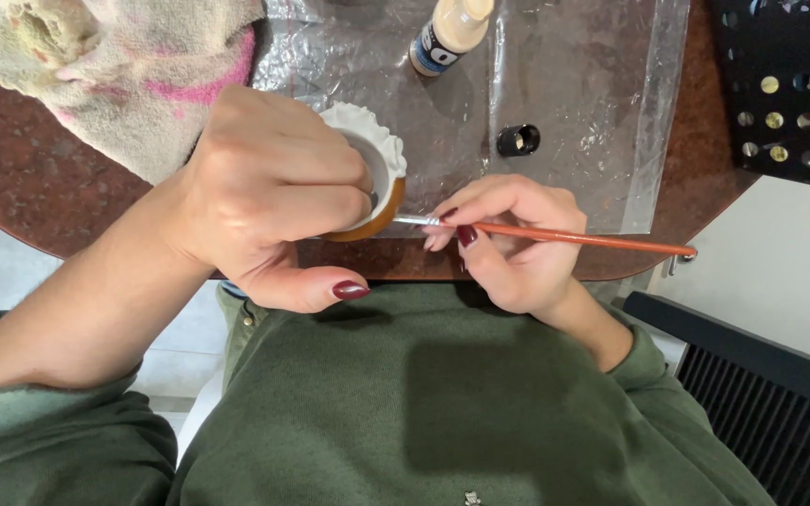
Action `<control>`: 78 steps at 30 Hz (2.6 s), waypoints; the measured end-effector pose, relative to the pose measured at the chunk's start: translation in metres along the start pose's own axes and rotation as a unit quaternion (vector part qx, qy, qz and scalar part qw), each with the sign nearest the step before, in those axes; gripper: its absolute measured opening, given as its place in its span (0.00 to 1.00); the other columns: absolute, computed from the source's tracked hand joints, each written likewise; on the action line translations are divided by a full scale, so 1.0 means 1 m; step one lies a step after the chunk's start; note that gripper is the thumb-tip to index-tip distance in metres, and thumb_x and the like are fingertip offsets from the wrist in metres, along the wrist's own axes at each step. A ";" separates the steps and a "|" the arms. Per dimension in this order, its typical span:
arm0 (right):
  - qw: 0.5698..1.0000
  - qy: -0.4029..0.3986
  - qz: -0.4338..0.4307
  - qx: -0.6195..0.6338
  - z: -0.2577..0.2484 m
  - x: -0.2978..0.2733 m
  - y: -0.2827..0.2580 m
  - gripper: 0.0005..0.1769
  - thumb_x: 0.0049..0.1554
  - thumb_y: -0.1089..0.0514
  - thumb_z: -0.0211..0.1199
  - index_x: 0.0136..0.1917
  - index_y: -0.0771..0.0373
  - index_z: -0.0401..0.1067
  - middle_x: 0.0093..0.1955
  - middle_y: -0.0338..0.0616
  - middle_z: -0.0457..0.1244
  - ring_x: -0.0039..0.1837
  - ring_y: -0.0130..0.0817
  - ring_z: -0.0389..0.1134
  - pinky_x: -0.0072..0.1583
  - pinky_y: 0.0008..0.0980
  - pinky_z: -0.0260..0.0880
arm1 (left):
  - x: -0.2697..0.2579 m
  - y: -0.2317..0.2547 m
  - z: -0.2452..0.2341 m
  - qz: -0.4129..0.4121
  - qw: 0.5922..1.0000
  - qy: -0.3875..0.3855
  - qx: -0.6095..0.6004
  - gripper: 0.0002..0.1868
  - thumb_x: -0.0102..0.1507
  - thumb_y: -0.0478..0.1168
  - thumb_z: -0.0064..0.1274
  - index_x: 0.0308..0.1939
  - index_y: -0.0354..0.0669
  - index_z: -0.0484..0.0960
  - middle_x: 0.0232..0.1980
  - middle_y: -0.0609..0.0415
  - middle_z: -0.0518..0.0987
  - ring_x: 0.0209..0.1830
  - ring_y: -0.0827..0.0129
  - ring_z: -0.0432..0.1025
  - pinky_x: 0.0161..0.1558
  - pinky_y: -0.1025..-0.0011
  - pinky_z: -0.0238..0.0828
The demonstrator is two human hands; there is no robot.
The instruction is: Painting details on small ceramic figurines with a fine brush.
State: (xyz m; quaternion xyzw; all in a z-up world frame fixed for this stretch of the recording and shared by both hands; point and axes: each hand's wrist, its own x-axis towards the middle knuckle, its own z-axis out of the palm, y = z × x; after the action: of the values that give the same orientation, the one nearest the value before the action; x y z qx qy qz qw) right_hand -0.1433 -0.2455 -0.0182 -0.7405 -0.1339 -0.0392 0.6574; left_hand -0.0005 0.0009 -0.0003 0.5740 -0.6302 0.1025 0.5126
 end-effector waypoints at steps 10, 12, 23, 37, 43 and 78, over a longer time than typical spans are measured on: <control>0.998 0.035 0.043 -0.001 0.000 -0.002 0.005 0.05 0.66 0.70 0.56 0.54 0.75 0.69 0.50 0.57 0.69 0.48 0.34 0.74 0.54 0.31 0.79 | 0.001 0.001 0.000 -0.005 1.000 -0.002 0.000 0.23 0.63 0.53 0.55 0.22 0.39 0.74 0.25 0.55 0.70 0.20 0.63 0.66 0.23 0.64 0.57; 0.999 0.020 0.023 0.018 0.001 -0.001 0.002 0.05 0.65 0.70 0.56 0.53 0.75 0.69 0.51 0.56 0.69 0.47 0.33 0.74 0.53 0.30 0.79 | -0.002 0.000 0.001 -0.004 1.000 0.000 0.003 0.23 0.64 0.53 0.55 0.22 0.40 0.73 0.25 0.55 0.70 0.20 0.63 0.66 0.23 0.64 0.57; 0.992 0.119 -0.035 0.023 -0.017 -0.014 0.009 0.06 0.69 0.65 0.58 0.55 0.72 0.67 0.47 0.56 0.67 0.41 0.31 0.70 0.45 0.25 0.74 | -0.012 -0.002 -0.003 -0.057 0.998 0.003 0.001 0.22 0.69 0.51 0.49 0.25 0.40 0.74 0.26 0.56 0.70 0.21 0.68 0.66 0.24 0.68 0.57; 0.971 0.177 -0.037 -0.157 -0.076 -0.028 -0.005 0.02 0.70 0.71 0.59 0.54 0.74 0.67 0.49 0.53 0.66 0.44 0.29 0.69 0.49 0.22 0.70 | 0.040 0.089 0.064 -0.246 0.931 -0.023 0.268 0.19 0.66 0.47 0.59 0.28 0.37 0.75 0.30 0.50 0.68 0.26 0.62 0.68 0.27 0.66 0.65; 0.976 0.079 -0.023 -0.204 -0.074 -0.001 -0.018 0.02 0.70 0.71 0.56 0.56 0.72 0.67 0.52 0.49 0.65 0.47 0.26 0.67 0.51 0.21 0.69 | 0.056 0.097 0.060 -0.312 0.906 -0.046 0.283 0.12 0.64 0.38 0.56 0.29 0.34 0.75 0.33 0.47 0.70 0.29 0.60 0.71 0.29 0.66 0.69; 0.993 0.016 -0.100 -0.056 -0.011 -0.005 -0.005 0.06 0.65 0.68 0.56 0.53 0.74 0.71 0.47 0.57 0.70 0.41 0.33 0.74 0.39 0.24 0.73 | 0.000 0.002 -0.017 -0.152 0.987 -0.032 -0.031 0.09 0.65 0.38 0.44 0.39 0.34 0.76 0.39 0.49 0.76 0.35 0.61 0.74 0.38 0.69 0.70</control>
State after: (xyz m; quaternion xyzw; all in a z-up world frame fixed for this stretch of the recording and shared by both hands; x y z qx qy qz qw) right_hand -0.1481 -0.2560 -0.0127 -0.7582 -0.1940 -0.1242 0.6100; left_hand 0.0065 0.0144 0.0082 0.6496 -0.5549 -0.0148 0.5195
